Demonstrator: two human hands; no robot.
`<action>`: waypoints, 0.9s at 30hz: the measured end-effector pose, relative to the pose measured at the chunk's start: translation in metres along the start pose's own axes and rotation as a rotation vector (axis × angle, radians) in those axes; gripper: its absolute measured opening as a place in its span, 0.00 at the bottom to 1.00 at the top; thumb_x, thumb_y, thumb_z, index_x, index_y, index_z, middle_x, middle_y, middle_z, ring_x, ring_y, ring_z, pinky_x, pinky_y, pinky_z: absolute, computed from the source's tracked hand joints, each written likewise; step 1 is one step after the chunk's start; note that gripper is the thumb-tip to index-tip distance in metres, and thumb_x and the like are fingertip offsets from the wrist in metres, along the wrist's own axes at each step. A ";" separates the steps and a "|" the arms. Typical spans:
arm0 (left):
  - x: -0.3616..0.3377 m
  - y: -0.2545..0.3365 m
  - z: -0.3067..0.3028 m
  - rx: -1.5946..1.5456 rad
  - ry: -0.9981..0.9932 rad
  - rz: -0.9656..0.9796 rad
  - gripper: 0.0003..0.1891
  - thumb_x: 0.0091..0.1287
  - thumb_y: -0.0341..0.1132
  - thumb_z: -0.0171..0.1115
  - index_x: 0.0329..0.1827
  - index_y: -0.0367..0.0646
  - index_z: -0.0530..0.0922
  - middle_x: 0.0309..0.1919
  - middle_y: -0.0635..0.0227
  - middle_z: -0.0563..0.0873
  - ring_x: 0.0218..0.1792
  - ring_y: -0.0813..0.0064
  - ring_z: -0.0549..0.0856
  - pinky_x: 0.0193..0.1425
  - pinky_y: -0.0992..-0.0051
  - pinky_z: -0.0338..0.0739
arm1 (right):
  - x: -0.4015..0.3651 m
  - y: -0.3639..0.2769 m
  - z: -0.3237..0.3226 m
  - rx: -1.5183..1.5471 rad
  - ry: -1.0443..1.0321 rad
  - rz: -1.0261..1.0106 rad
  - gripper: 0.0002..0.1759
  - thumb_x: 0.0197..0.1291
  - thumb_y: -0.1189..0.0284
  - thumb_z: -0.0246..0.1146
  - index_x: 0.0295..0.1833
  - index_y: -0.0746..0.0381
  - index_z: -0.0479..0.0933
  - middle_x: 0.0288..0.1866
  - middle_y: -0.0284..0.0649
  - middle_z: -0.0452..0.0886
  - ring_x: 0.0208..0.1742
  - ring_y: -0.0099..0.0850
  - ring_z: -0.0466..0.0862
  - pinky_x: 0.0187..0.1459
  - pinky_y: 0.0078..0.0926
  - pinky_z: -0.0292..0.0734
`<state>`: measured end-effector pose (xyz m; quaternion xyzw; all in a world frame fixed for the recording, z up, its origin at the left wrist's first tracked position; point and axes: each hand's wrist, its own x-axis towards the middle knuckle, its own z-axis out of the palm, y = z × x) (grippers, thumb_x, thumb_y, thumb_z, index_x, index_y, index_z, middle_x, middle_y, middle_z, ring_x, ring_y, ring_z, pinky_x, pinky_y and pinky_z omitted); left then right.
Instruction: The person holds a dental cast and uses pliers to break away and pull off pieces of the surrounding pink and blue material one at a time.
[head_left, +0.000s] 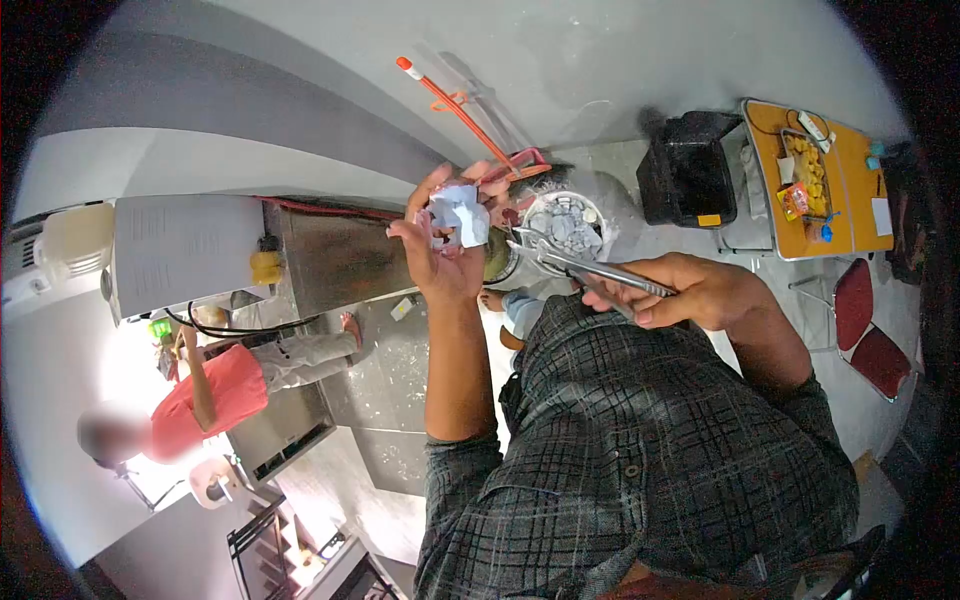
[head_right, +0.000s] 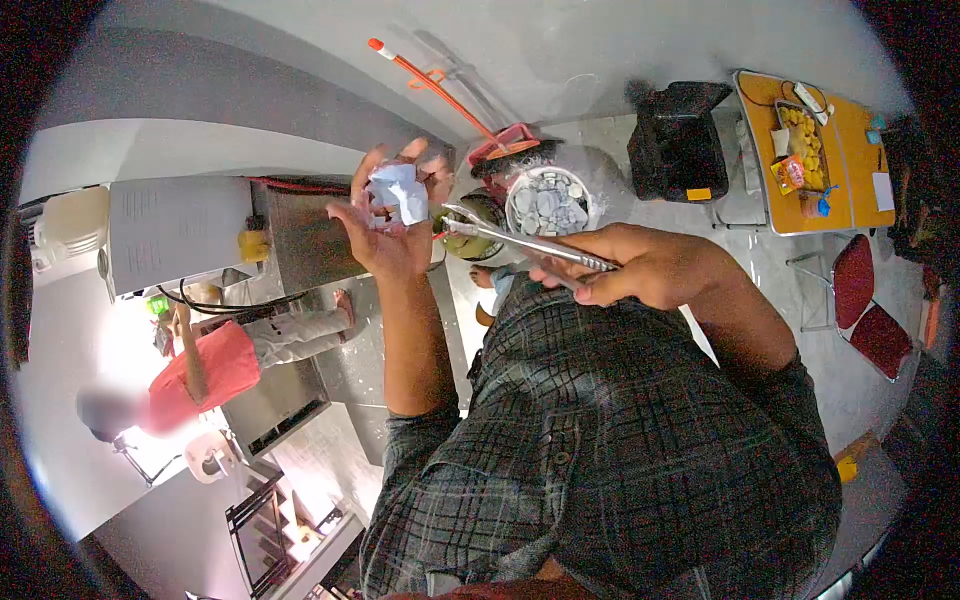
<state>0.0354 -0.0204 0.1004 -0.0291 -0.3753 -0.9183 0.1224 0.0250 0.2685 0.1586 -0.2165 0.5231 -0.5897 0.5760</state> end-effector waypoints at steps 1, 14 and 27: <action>0.000 -0.003 -0.001 0.094 -0.021 0.083 0.39 0.68 0.67 0.54 0.65 0.39 0.71 0.60 0.34 0.78 0.50 0.44 0.86 0.51 0.52 0.85 | 0.003 0.005 0.001 0.003 -0.002 -0.007 0.38 0.63 0.81 0.58 0.79 0.70 0.55 0.71 0.48 0.73 0.72 0.34 0.69 0.74 0.37 0.57; -0.009 0.009 -0.005 0.794 -0.250 0.695 0.36 0.70 0.59 0.61 0.67 0.36 0.67 0.63 0.31 0.74 0.62 0.36 0.78 0.63 0.42 0.76 | 0.027 0.005 0.018 0.868 -0.357 -0.076 0.37 0.68 0.68 0.55 0.79 0.67 0.55 0.67 0.60 0.73 0.65 0.48 0.77 0.61 0.53 0.73; -0.001 0.000 -0.040 1.159 -0.300 0.807 0.36 0.71 0.64 0.52 0.70 0.42 0.66 0.69 0.33 0.69 0.71 0.35 0.68 0.72 0.39 0.65 | 0.034 0.001 0.022 0.640 -0.126 0.036 0.24 0.65 0.79 0.63 0.65 0.70 0.69 0.39 0.37 0.74 0.35 0.22 0.72 0.32 0.21 0.67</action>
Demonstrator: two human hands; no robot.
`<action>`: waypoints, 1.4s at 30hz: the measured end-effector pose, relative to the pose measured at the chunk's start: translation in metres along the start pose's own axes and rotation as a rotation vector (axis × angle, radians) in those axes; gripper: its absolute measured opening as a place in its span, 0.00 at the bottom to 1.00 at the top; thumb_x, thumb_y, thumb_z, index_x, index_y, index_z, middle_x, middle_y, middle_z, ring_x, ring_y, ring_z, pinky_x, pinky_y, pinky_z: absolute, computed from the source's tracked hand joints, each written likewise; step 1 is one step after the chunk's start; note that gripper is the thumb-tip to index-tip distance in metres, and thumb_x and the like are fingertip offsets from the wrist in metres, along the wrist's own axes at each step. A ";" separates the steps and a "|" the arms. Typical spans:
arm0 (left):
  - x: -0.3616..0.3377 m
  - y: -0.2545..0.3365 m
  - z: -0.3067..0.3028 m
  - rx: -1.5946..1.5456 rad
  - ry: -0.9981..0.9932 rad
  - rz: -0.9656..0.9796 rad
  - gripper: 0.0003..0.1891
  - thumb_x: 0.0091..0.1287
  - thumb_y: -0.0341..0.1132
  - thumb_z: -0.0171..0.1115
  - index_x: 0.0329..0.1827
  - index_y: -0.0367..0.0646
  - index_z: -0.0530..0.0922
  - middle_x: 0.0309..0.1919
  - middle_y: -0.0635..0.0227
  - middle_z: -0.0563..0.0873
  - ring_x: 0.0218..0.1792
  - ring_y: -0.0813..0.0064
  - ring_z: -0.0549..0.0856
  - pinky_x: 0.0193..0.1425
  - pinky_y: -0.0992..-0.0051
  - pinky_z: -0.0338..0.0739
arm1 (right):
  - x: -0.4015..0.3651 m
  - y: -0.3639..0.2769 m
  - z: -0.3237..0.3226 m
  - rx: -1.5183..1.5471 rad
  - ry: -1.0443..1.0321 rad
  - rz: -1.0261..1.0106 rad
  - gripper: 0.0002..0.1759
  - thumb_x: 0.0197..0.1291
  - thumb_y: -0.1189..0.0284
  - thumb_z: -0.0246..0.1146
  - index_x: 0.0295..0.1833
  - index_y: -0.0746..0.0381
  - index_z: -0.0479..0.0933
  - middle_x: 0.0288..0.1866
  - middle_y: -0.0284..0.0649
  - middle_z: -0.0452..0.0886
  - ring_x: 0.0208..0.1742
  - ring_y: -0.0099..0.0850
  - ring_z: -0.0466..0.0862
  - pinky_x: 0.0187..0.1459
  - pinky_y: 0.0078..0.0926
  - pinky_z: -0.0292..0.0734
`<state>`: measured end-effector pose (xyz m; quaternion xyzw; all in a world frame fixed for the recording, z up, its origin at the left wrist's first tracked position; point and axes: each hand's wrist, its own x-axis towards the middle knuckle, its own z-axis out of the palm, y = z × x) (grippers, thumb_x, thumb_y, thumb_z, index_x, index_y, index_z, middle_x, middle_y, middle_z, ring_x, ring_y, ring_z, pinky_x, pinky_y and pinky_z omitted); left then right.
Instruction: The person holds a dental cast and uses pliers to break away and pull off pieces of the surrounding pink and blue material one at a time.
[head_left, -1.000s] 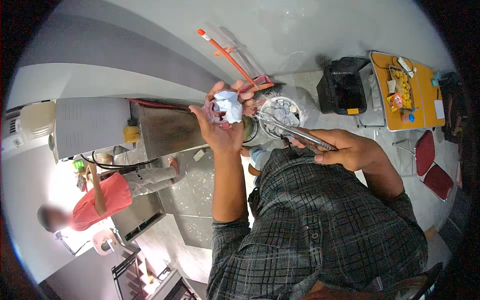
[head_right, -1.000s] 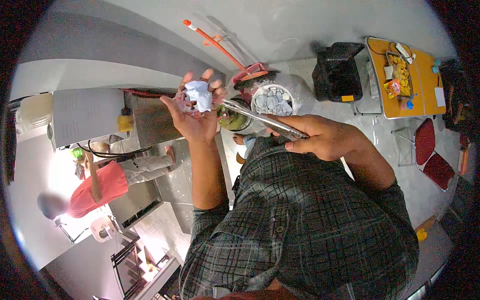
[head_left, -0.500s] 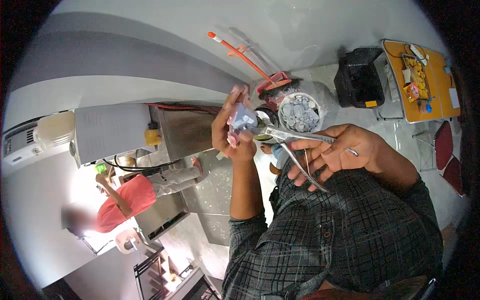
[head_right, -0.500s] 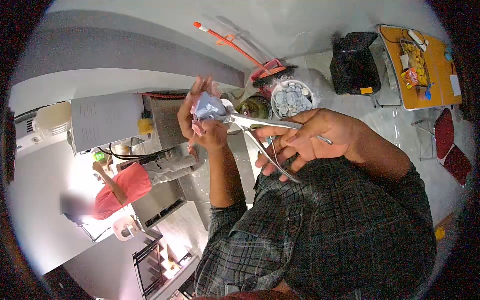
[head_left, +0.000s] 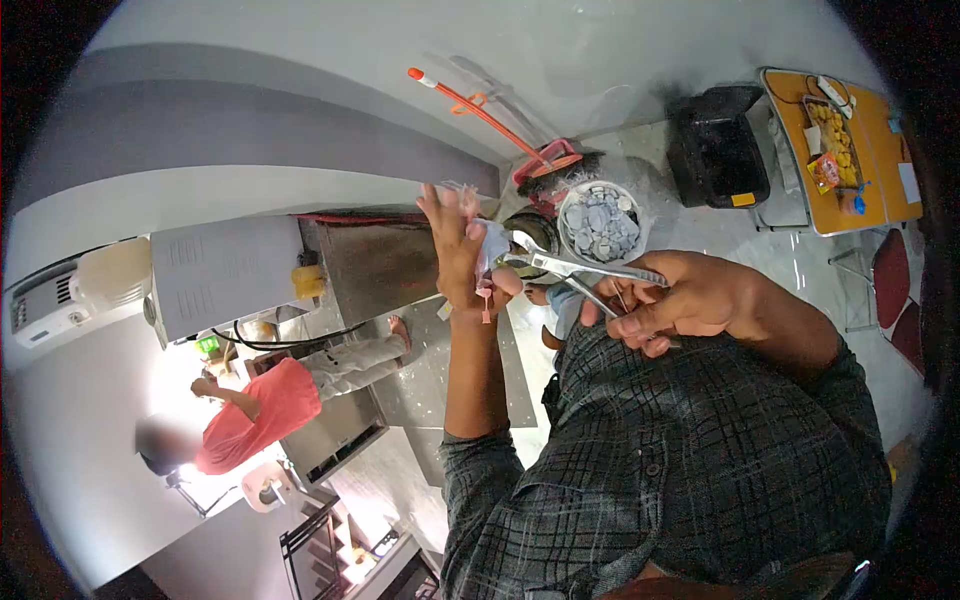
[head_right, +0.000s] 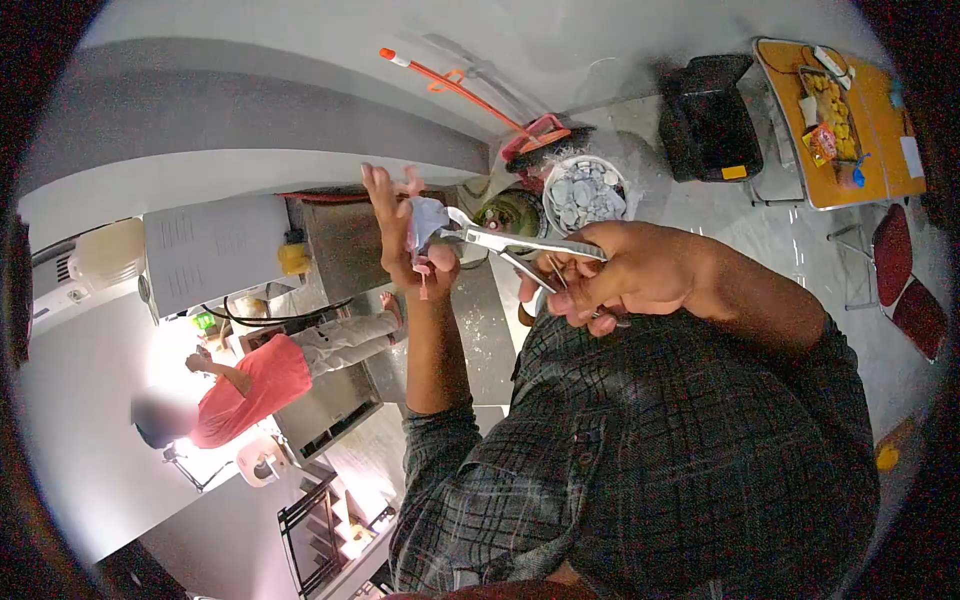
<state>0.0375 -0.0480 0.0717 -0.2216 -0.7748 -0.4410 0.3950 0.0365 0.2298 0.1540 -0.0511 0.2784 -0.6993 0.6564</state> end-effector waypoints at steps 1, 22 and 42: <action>0.001 0.001 0.006 -0.120 0.070 -0.150 0.36 0.70 0.64 0.52 0.69 0.45 0.67 0.69 0.35 0.70 0.71 0.36 0.68 0.74 0.40 0.62 | 0.001 0.004 -0.003 -0.038 0.025 -0.011 0.19 0.65 0.80 0.63 0.60 0.69 0.71 0.37 0.36 0.73 0.31 0.21 0.70 0.29 0.19 0.66; 0.002 0.014 0.050 -0.169 -0.096 -0.570 0.22 0.78 0.46 0.49 0.62 0.34 0.68 0.51 0.58 0.78 0.46 0.71 0.80 0.56 0.70 0.75 | -0.003 0.020 -0.033 -1.094 0.624 -0.243 0.20 0.70 0.60 0.62 0.49 0.69 0.76 0.38 0.55 0.83 0.46 0.53 0.85 0.47 0.46 0.77; 0.004 0.061 0.064 -0.775 0.141 -0.959 0.27 0.69 0.25 0.62 0.70 0.35 0.66 0.54 0.60 0.79 0.50 0.72 0.82 0.52 0.74 0.79 | 0.046 -0.010 -0.035 -1.114 0.848 -0.766 0.23 0.51 0.67 0.78 0.44 0.67 0.75 0.31 0.45 0.81 0.28 0.37 0.81 0.32 0.36 0.74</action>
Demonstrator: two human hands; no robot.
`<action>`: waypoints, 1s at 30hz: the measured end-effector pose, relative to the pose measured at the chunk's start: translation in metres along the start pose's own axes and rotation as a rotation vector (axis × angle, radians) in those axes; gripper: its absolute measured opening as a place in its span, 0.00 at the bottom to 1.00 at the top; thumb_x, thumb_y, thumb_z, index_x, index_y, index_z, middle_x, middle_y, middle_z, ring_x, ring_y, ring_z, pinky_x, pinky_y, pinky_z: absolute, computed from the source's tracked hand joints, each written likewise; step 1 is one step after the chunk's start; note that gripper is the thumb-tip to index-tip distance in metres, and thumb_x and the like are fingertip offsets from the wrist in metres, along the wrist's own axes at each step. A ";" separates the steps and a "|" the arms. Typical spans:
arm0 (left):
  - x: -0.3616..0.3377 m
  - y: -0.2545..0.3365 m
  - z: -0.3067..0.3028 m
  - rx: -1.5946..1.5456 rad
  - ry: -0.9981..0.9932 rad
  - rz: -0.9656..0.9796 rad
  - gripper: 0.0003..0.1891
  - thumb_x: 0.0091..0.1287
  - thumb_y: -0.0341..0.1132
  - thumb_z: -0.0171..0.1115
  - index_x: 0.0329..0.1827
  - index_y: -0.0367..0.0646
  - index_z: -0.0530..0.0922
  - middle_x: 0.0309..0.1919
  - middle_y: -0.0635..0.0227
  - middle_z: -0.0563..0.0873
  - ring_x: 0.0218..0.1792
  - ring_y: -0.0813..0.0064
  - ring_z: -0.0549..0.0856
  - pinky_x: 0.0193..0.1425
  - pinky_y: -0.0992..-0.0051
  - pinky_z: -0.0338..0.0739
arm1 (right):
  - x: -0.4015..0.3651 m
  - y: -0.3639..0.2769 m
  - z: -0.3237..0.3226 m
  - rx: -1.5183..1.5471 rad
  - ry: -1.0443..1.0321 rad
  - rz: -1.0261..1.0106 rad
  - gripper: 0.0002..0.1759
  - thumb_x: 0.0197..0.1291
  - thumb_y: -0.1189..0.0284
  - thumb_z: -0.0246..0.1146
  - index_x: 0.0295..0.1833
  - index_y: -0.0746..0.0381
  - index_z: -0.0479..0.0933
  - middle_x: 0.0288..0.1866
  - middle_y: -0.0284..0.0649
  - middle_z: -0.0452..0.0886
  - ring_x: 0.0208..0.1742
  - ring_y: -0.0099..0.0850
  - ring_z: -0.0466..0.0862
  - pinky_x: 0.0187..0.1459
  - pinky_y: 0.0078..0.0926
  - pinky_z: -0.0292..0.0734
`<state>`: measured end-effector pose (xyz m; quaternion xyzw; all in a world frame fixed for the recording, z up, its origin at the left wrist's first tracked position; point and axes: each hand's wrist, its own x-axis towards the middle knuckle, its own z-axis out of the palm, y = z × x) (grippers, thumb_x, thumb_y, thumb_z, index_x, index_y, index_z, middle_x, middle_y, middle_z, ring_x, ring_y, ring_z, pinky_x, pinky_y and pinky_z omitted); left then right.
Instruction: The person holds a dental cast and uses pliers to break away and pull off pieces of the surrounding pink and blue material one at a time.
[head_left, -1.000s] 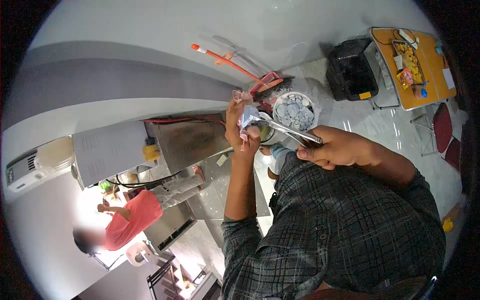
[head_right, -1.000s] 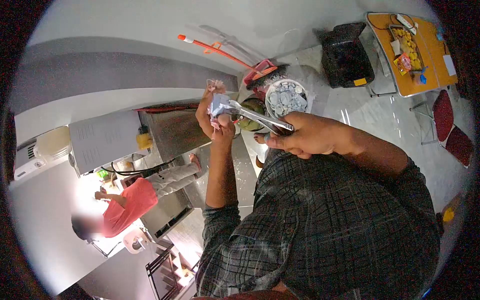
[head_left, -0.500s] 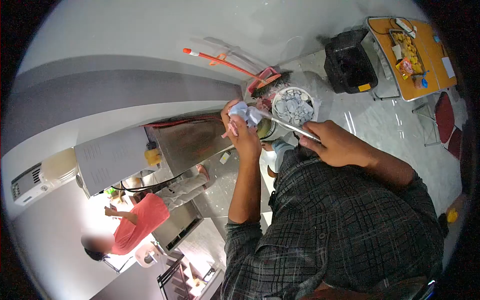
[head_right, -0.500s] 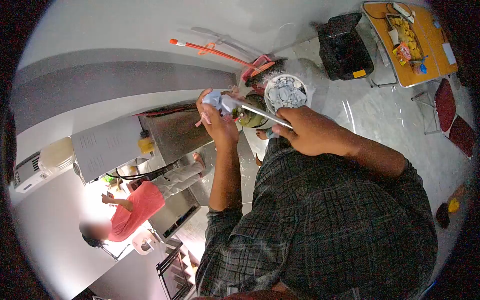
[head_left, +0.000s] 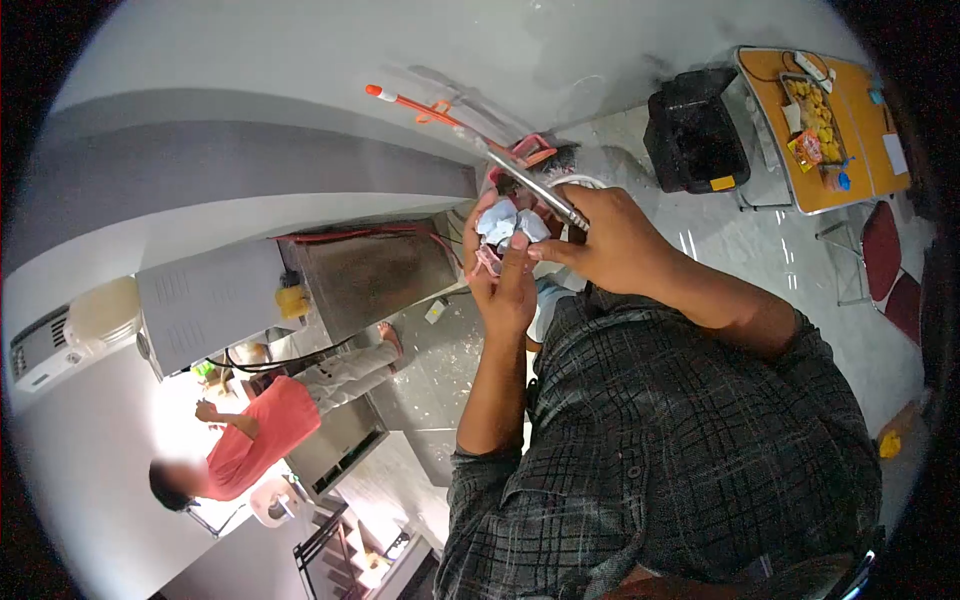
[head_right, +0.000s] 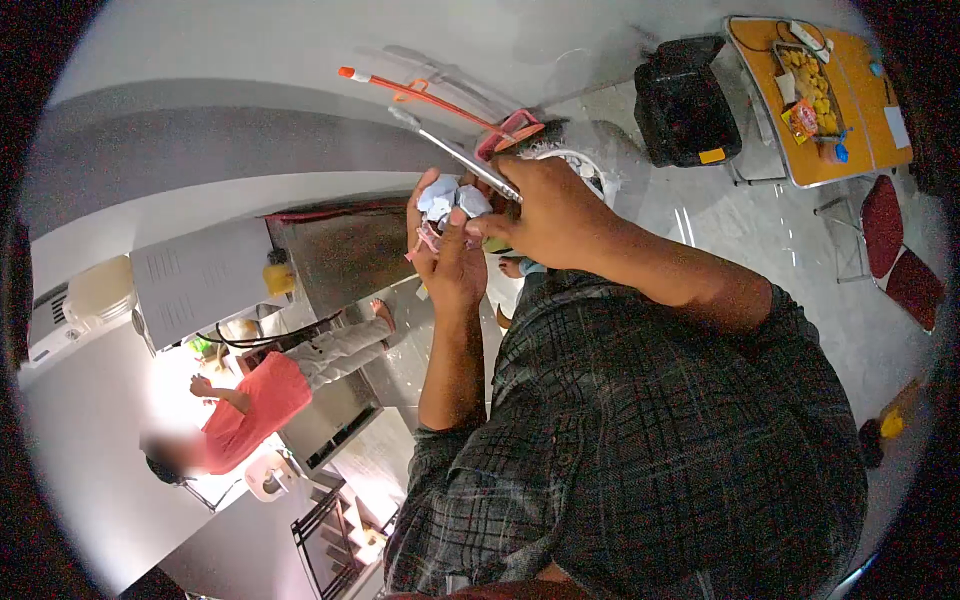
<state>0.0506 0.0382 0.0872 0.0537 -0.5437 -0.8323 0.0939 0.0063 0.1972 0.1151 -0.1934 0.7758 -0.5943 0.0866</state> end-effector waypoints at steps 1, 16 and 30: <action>-0.001 0.000 -0.003 -0.003 0.007 0.003 0.27 0.69 0.25 0.62 0.70 0.35 0.66 0.54 0.60 0.79 0.50 0.72 0.82 0.52 0.74 0.79 | 0.001 -0.001 -0.002 -0.041 -0.053 0.009 0.21 0.53 0.68 0.76 0.43 0.68 0.74 0.30 0.47 0.81 0.27 0.39 0.80 0.31 0.37 0.73; -0.007 0.002 -0.013 0.152 -0.018 0.031 0.26 0.68 0.27 0.65 0.67 0.36 0.68 0.52 0.65 0.78 0.49 0.77 0.78 0.55 0.75 0.74 | -0.005 -0.019 -0.009 -0.107 -0.131 0.005 0.13 0.60 0.70 0.70 0.42 0.67 0.76 0.29 0.47 0.79 0.24 0.42 0.77 0.29 0.35 0.70; -0.007 0.002 0.000 0.376 -0.240 0.054 0.31 0.62 0.17 0.57 0.69 0.39 0.61 0.56 0.61 0.75 0.58 0.72 0.76 0.64 0.71 0.70 | 0.002 -0.005 0.004 -0.200 0.095 -0.297 0.14 0.53 0.76 0.72 0.41 0.68 0.75 0.36 0.46 0.76 0.35 0.49 0.79 0.36 0.37 0.74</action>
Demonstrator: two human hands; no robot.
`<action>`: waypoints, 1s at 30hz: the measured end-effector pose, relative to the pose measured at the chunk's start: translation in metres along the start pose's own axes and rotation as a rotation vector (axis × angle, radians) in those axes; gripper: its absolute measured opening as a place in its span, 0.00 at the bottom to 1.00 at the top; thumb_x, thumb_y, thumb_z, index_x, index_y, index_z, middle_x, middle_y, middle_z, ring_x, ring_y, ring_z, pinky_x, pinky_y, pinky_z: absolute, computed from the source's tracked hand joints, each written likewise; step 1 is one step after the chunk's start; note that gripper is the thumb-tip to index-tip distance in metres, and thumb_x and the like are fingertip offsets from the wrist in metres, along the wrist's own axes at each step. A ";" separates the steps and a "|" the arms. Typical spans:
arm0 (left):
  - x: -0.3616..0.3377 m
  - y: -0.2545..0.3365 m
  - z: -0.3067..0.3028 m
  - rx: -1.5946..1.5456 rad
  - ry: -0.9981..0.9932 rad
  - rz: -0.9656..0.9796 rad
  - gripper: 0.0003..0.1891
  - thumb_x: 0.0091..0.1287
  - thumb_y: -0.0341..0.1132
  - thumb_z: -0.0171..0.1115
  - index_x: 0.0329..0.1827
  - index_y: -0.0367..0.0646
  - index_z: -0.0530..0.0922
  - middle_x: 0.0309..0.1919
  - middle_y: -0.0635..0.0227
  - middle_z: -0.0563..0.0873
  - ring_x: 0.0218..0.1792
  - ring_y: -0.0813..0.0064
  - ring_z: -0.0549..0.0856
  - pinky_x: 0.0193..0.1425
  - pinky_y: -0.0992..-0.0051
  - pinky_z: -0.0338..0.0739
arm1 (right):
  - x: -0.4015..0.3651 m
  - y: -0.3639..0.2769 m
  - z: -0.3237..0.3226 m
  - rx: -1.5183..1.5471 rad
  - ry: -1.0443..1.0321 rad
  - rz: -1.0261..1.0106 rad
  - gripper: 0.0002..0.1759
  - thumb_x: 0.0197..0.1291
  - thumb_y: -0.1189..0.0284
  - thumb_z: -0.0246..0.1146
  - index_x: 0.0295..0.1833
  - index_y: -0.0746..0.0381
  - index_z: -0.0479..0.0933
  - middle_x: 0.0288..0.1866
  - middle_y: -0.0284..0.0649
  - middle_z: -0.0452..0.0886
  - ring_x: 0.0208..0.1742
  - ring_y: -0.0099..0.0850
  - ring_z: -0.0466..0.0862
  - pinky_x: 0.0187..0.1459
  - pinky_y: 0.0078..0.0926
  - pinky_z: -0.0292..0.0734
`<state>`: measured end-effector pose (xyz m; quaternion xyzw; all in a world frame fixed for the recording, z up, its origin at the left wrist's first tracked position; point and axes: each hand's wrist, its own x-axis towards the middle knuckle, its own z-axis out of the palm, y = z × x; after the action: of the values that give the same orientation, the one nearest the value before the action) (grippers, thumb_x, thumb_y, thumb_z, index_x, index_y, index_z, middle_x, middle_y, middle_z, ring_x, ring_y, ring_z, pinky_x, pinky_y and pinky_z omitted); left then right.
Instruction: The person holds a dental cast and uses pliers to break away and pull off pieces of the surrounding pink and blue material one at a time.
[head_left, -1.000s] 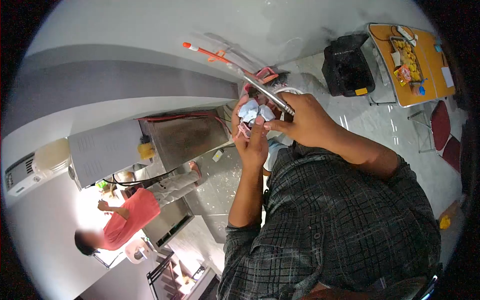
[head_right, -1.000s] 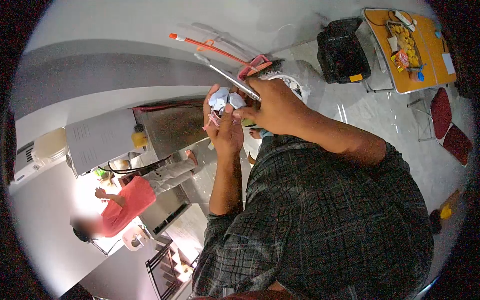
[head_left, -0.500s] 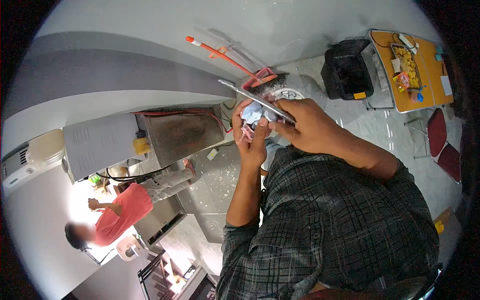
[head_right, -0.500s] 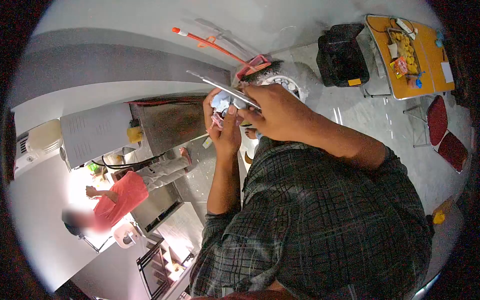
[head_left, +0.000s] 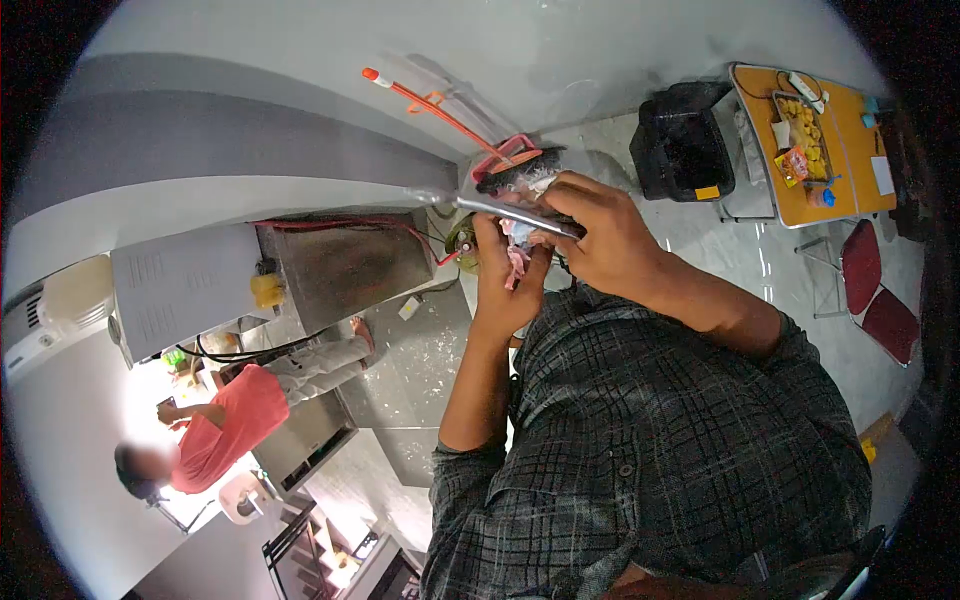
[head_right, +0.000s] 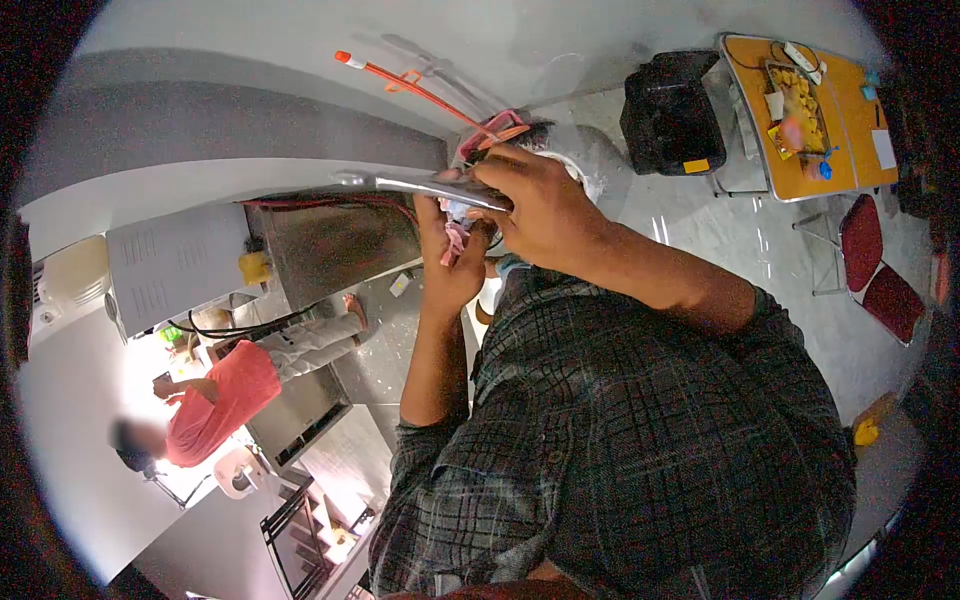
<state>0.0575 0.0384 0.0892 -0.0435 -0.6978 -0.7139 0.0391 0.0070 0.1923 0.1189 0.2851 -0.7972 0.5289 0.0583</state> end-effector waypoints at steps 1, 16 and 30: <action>0.000 0.000 -0.002 -0.001 0.003 0.001 0.31 0.62 0.17 0.57 0.69 0.39 0.61 0.56 0.61 0.75 0.58 0.72 0.76 0.64 0.71 0.70 | 0.000 -0.001 -0.002 0.003 -0.047 0.033 0.15 0.52 0.76 0.72 0.40 0.68 0.74 0.37 0.48 0.76 0.37 0.51 0.79 0.38 0.42 0.74; -0.002 0.011 -0.014 -0.042 -0.116 -0.086 0.27 0.65 0.20 0.65 0.66 0.41 0.67 0.54 0.66 0.76 0.56 0.75 0.76 0.63 0.72 0.70 | -0.001 -0.007 -0.009 0.032 -0.110 0.034 0.13 0.46 0.83 0.67 0.37 0.67 0.71 0.33 0.49 0.73 0.36 0.52 0.78 0.36 0.43 0.71; -0.005 0.006 -0.033 -0.237 -0.119 -0.164 0.27 0.60 0.19 0.63 0.65 0.37 0.73 0.55 0.66 0.81 0.55 0.76 0.79 0.61 0.74 0.72 | 0.011 0.007 -0.031 0.437 -0.433 0.370 0.11 0.55 0.83 0.71 0.41 0.67 0.75 0.35 0.36 0.79 0.36 0.19 0.73 0.40 0.25 0.72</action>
<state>0.0627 0.0056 0.0942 -0.0330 -0.6107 -0.7884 -0.0663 -0.0127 0.2174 0.1309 0.2470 -0.6973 0.6160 -0.2709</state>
